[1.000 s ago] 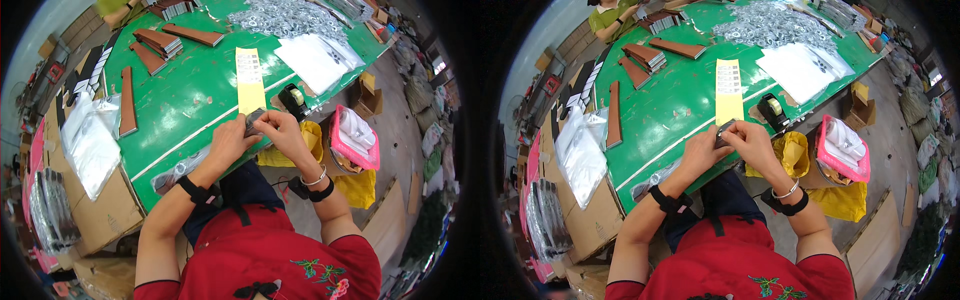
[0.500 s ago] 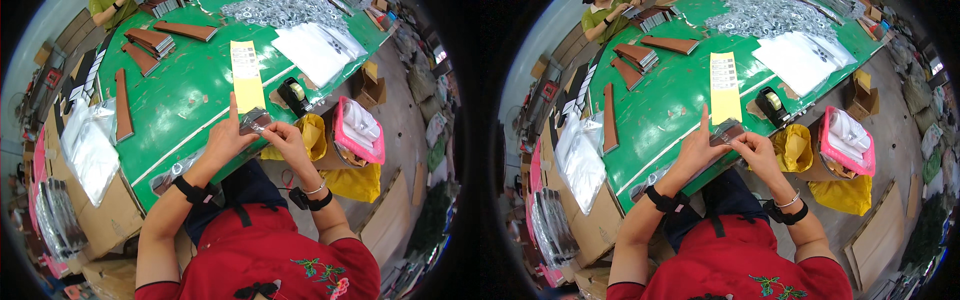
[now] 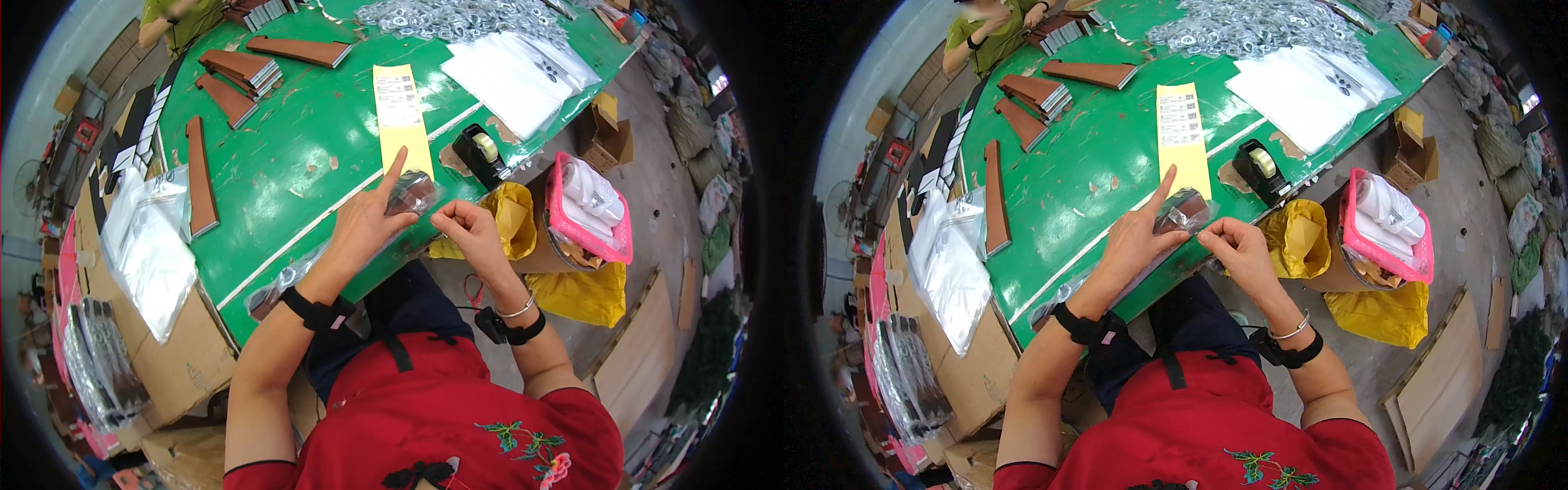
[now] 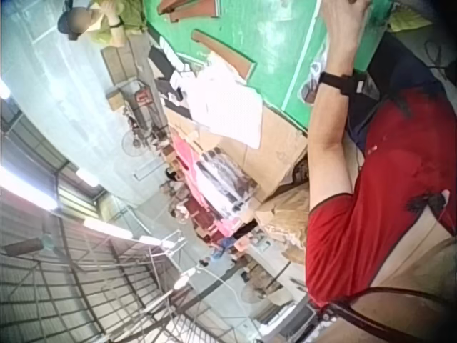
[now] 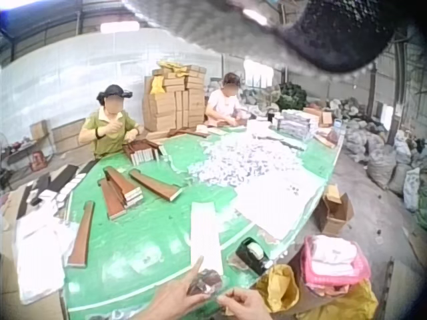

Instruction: The person is putting wooden furniture components and small hardware kits into plastic bags and sealing them with tape.

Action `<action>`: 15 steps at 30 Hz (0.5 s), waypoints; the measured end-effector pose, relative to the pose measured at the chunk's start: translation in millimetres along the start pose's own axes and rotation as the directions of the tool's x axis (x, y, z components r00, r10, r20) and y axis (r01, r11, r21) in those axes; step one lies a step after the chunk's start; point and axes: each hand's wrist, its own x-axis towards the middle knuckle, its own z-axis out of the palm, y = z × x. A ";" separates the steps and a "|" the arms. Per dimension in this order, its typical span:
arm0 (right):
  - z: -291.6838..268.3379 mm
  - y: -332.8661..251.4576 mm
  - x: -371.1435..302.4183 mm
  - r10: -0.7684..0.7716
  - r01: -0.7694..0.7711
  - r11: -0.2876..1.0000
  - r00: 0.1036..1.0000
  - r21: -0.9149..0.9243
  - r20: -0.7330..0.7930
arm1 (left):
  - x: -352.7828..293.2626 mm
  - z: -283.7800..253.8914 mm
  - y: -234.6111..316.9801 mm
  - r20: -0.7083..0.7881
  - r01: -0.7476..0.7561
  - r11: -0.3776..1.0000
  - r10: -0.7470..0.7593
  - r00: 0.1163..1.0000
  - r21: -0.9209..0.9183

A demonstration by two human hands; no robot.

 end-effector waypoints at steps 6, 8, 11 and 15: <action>1.1 5.6 2.3 -0.012 0.012 1.000 1.000 -0.018 0.004 | 3.3 0.5 -15.3 0.000 -0.081 0.997 0.081 0.997 0.004; 2.5 6.0 4.0 -0.016 0.015 1.000 1.000 0.010 0.017 | 4.3 -4.2 -16.9 0.026 -0.054 0.993 0.057 0.998 -0.103; 5.1 4.8 6.9 0.010 -0.012 0.999 0.999 0.052 0.043 | 6.1 -6.8 -29.7 -0.034 -0.189 0.950 0.187 0.982 -0.250; 12.8 -8.6 4.4 0.059 -0.064 0.981 0.998 0.181 0.029 | 8.0 -22.5 -27.1 0.074 -0.114 0.873 0.169 0.983 -0.474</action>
